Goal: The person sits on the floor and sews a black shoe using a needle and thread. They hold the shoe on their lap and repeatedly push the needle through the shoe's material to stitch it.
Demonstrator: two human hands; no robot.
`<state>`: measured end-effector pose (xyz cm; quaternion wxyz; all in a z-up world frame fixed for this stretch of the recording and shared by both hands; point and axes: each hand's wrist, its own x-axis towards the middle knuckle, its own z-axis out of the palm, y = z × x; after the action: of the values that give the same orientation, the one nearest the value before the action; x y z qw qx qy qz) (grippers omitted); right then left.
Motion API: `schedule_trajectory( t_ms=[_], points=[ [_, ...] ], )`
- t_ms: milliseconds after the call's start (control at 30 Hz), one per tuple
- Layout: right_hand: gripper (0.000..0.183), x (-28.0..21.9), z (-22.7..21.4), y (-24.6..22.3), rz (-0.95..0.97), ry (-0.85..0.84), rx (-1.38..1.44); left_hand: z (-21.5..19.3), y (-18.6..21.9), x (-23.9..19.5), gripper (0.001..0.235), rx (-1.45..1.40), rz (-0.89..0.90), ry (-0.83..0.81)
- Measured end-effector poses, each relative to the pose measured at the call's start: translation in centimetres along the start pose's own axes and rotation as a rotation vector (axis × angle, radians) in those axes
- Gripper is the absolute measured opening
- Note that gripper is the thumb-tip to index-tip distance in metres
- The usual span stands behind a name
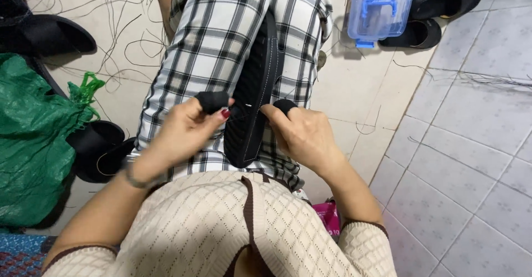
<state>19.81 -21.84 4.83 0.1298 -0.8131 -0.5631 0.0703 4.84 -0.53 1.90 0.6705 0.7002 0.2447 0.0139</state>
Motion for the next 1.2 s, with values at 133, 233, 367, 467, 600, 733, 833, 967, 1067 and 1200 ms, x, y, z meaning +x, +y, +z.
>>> schedule_trajectory(
  t_ms=[133,233,367,467,600,733,833,967,1067,1200],
  points=[
    [0.024,-0.6,0.5,-0.3,0.019,0.025,-0.054,-5.4,0.9,-0.3,0.043,0.702,-0.056,-0.089],
    [0.028,0.3,-0.1,-1.2,0.025,0.033,-0.092,-4.1,1.5,0.3,0.046,1.048,0.288,0.002],
    [0.02,0.8,-0.4,-1.3,0.007,0.072,-0.149,-0.8,-1.9,1.8,0.034,0.941,0.691,0.016],
    [0.02,0.6,-0.1,-1.2,0.003,0.033,-0.135,-2.3,-1.9,1.5,0.013,0.192,0.466,-0.159],
    [0.02,1.4,-0.6,-1.0,-0.045,0.025,-0.165,-1.8,0.4,0.4,0.012,-0.737,-0.052,-0.306],
    [0.019,1.2,-0.9,-0.9,-0.055,0.029,-0.175,0.3,-0.2,0.8,0.022,-0.462,-0.121,-0.176],
    [0.021,0.6,-0.3,-0.8,-0.043,0.012,-0.161,1.2,-1.4,0.9,0.024,-0.339,-0.129,-0.093],
    [0.026,-0.3,1.4,0.0,-0.048,0.089,-0.168,1.3,0.8,-0.4,0.027,-0.137,-0.163,-0.266],
    [0.025,-0.6,1.8,0.1,-0.002,0.023,-0.008,0.8,-1.1,-0.7,0.025,-0.204,-0.09,-0.254],
    [0.026,0.2,0.3,-0.1,-0.026,-0.005,-0.006,0.9,0.5,-0.3,0.022,-0.253,-0.211,-0.173]
  ],
)
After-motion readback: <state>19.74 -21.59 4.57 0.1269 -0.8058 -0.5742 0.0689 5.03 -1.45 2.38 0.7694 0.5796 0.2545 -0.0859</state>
